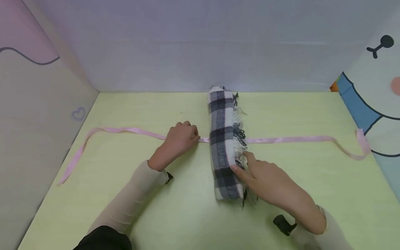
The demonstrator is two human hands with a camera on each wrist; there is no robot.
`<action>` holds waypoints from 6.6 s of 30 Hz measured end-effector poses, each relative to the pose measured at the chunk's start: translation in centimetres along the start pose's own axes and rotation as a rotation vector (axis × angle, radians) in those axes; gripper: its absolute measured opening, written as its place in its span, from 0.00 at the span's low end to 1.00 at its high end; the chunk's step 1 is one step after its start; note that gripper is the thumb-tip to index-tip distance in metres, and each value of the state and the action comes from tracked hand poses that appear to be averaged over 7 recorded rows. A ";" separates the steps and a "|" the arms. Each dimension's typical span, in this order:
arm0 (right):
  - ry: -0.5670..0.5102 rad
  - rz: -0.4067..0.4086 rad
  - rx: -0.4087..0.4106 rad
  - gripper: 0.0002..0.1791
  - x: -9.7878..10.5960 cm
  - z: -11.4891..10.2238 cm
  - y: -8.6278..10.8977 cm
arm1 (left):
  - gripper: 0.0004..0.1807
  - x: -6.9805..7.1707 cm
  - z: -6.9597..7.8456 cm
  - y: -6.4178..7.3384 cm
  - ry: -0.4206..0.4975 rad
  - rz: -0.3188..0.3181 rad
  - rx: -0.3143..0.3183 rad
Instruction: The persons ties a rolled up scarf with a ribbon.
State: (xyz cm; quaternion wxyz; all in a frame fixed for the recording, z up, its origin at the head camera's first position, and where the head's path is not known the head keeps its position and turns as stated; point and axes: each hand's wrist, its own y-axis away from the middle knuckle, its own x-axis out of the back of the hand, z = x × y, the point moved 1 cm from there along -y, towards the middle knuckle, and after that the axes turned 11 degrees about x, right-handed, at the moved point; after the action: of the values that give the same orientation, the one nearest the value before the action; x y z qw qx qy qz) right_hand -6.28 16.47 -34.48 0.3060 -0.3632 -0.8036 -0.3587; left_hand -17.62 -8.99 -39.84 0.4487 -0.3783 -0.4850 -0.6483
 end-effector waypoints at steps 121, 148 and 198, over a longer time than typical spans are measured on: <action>-0.371 0.187 0.417 0.10 4.8 3.4 -7.2 | 0.14 6.0 6.7 -2.3 0.541 -0.152 -0.269; 0.007 0.151 0.599 0.17 0.3 -2.7 -6.3 | 0.15 4.3 11.5 -4.5 0.335 -0.375 -0.574; 0.075 0.356 0.286 0.14 4.8 1.7 -5.8 | 0.14 3.5 3.6 2.6 0.304 -0.233 -0.100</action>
State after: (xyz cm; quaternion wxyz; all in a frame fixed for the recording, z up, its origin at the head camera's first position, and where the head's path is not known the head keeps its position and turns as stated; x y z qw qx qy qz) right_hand -13.97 16.75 -33.90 0.4425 -0.4384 -0.7576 -0.1947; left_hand -16.02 -6.57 -34.99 0.4194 -0.2389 -0.4193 -0.7689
